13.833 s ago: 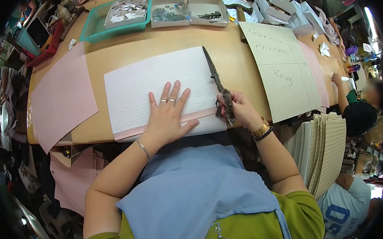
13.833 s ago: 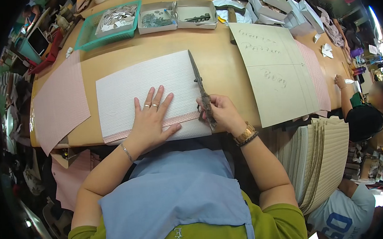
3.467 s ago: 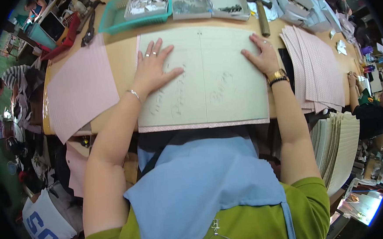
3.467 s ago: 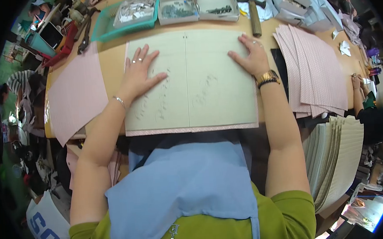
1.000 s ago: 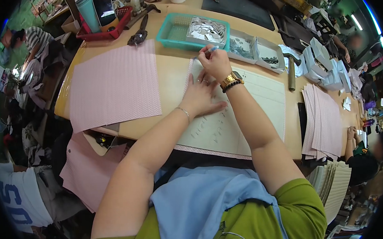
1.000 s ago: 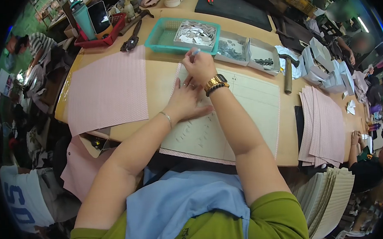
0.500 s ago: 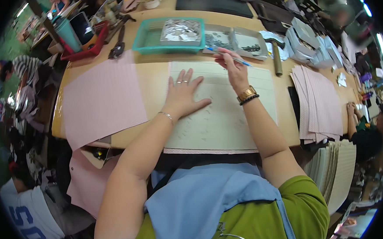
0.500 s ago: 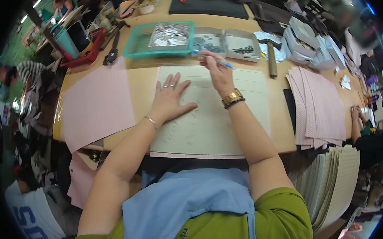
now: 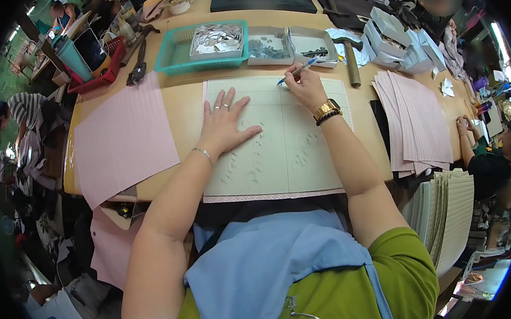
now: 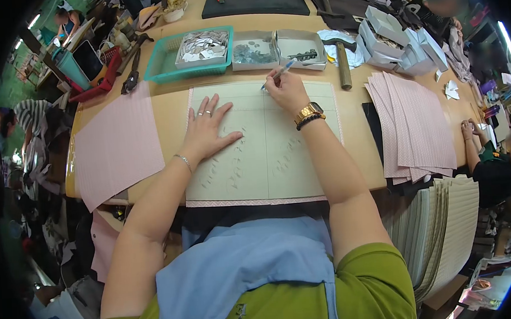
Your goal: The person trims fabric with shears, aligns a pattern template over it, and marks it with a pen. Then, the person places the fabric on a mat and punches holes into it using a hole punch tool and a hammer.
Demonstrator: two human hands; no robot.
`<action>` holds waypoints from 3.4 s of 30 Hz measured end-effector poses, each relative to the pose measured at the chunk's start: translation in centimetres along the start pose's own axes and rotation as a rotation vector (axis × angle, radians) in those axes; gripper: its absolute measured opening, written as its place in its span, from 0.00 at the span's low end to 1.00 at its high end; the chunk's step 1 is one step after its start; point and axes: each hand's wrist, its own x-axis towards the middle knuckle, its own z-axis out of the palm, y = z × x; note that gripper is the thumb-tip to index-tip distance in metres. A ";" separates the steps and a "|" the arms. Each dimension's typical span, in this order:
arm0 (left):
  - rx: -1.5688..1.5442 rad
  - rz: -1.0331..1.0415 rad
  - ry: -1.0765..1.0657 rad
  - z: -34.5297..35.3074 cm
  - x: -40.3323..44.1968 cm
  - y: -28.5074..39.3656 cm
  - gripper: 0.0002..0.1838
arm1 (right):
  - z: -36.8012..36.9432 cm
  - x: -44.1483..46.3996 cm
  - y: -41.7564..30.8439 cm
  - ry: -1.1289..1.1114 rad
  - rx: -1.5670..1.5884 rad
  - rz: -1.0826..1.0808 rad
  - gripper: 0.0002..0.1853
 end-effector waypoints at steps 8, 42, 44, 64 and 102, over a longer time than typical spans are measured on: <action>-0.011 -0.002 0.005 0.1 0.0 -0.1 0.47 | -0.5 -0.2 -1.6 -0.063 -0.049 0.010 0.09; -0.024 0.006 0.061 0.4 -0.1 -0.1 0.45 | 0.2 -0.4 -0.3 0.058 -0.182 -0.058 0.12; -0.035 0.012 0.069 0.3 0.1 -0.1 0.44 | 0.3 -0.3 -0.3 0.058 -0.218 -0.049 0.12; 0.007 0.031 0.149 1.9 0.1 -0.8 0.45 | 3.9 -15.2 -12.9 -0.600 0.004 -0.693 0.13; 0.063 0.019 0.043 0.9 0.4 -0.2 0.41 | -14.4 -26.7 -5.3 -0.051 -0.181 0.007 0.05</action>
